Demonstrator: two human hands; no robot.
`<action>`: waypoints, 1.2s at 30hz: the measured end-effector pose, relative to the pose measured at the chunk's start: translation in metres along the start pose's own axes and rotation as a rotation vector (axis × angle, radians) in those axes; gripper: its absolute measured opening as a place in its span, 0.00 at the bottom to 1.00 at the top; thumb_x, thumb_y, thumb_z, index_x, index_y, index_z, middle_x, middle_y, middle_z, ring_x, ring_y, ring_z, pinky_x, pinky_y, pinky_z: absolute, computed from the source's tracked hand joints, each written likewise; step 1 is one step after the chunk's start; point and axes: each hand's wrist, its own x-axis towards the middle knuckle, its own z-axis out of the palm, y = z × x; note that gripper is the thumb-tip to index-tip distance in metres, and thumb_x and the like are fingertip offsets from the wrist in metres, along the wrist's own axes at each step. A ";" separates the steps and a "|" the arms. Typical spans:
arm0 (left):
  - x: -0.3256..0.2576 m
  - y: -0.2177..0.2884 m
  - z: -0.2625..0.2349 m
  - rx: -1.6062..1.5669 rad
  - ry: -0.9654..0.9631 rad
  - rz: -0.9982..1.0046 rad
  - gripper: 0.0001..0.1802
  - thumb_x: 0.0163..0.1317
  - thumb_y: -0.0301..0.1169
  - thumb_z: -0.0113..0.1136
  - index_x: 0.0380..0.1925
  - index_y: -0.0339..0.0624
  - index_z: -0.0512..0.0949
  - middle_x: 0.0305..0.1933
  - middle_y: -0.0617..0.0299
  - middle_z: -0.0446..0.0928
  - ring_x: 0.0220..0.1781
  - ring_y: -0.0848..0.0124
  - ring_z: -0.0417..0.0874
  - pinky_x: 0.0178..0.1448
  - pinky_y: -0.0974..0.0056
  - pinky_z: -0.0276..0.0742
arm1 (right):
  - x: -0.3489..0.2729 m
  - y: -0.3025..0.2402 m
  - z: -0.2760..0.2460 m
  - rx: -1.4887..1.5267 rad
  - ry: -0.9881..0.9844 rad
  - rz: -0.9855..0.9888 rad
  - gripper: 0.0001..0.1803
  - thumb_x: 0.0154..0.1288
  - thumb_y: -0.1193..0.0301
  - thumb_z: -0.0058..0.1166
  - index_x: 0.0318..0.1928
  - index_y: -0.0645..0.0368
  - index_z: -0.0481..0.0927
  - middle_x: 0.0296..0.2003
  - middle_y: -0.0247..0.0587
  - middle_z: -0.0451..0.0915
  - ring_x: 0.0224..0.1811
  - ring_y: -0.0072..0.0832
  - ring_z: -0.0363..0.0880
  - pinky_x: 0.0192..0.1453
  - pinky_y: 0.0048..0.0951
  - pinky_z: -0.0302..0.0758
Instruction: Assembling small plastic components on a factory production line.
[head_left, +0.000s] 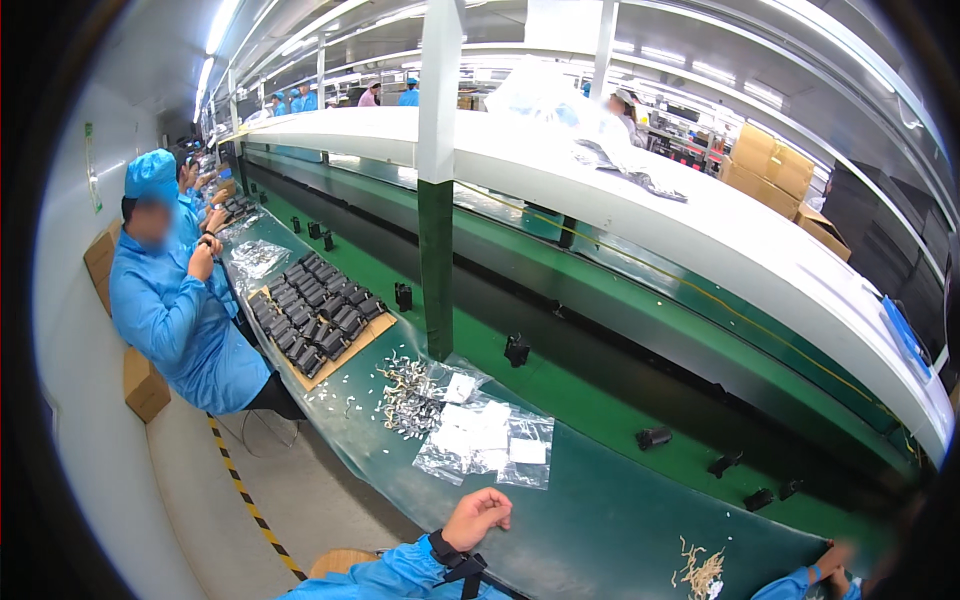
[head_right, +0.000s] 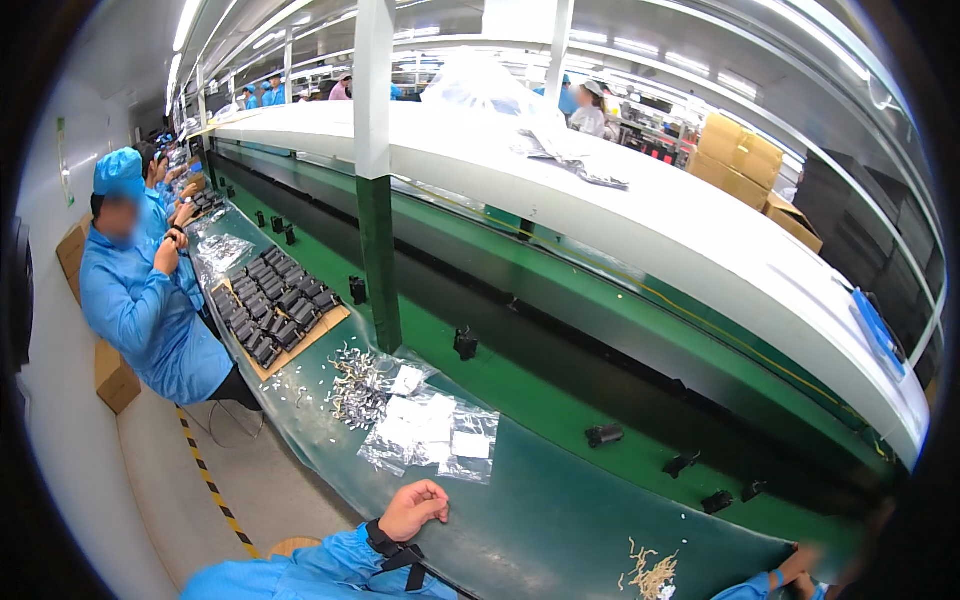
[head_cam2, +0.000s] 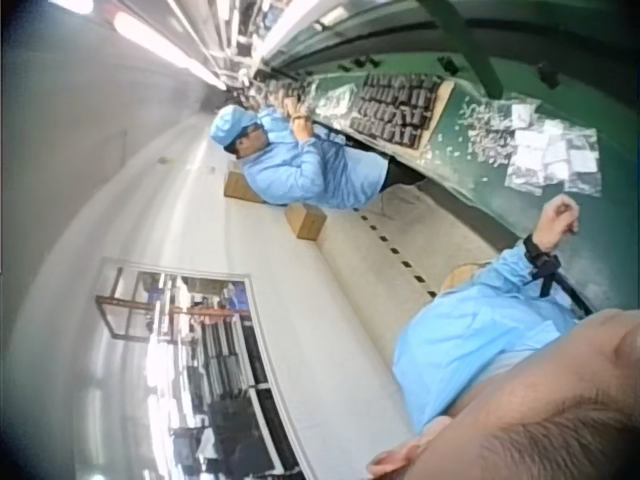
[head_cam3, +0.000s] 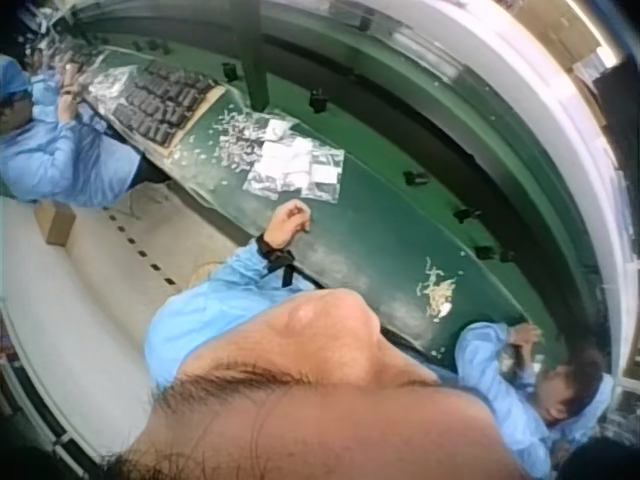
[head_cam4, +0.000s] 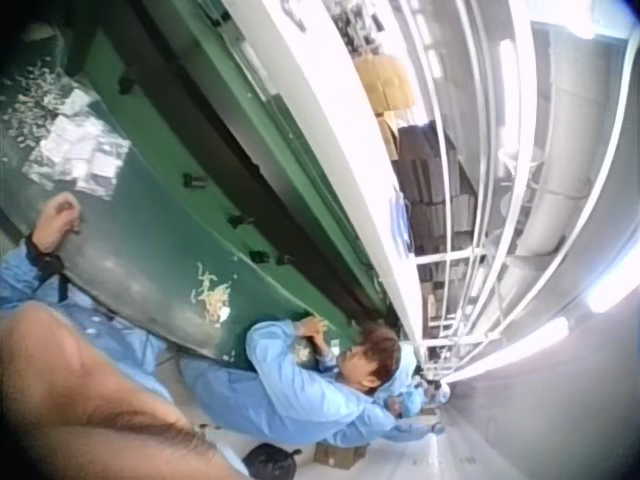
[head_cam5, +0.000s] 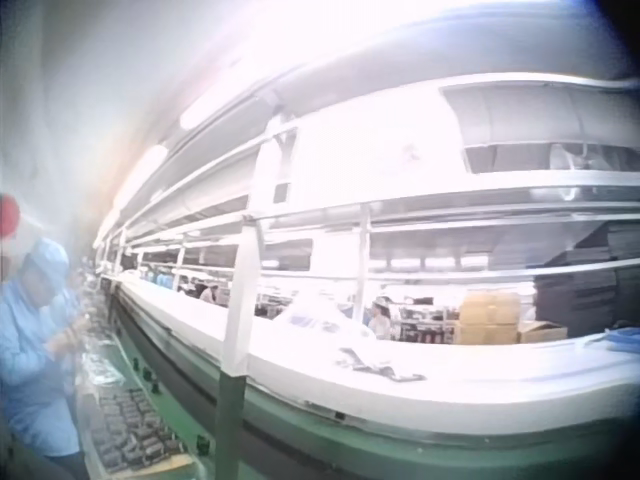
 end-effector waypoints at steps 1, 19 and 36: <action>0.000 -0.002 -0.002 -0.009 0.003 0.006 0.05 0.73 0.24 0.60 0.45 0.36 0.77 0.37 0.61 0.81 0.38 0.73 0.84 0.46 0.67 0.81 | 0.000 0.003 0.003 0.007 0.000 0.000 0.10 0.74 0.66 0.59 0.47 0.59 0.82 0.36 0.34 0.82 0.39 0.23 0.79 0.46 0.25 0.75; -0.004 0.005 0.005 0.013 0.036 -0.048 0.06 0.74 0.26 0.60 0.47 0.38 0.77 0.38 0.62 0.81 0.40 0.73 0.83 0.48 0.67 0.80 | 0.039 0.009 -0.001 0.002 -0.200 0.042 0.11 0.75 0.66 0.59 0.48 0.61 0.82 0.37 0.37 0.83 0.40 0.25 0.80 0.47 0.27 0.75; -0.003 0.002 0.001 0.018 0.041 -0.026 0.05 0.74 0.26 0.59 0.47 0.39 0.76 0.37 0.62 0.81 0.40 0.73 0.82 0.49 0.67 0.81 | 0.065 0.005 -0.031 -0.046 -0.306 0.027 0.13 0.75 0.65 0.59 0.50 0.62 0.82 0.38 0.39 0.83 0.41 0.27 0.81 0.49 0.28 0.76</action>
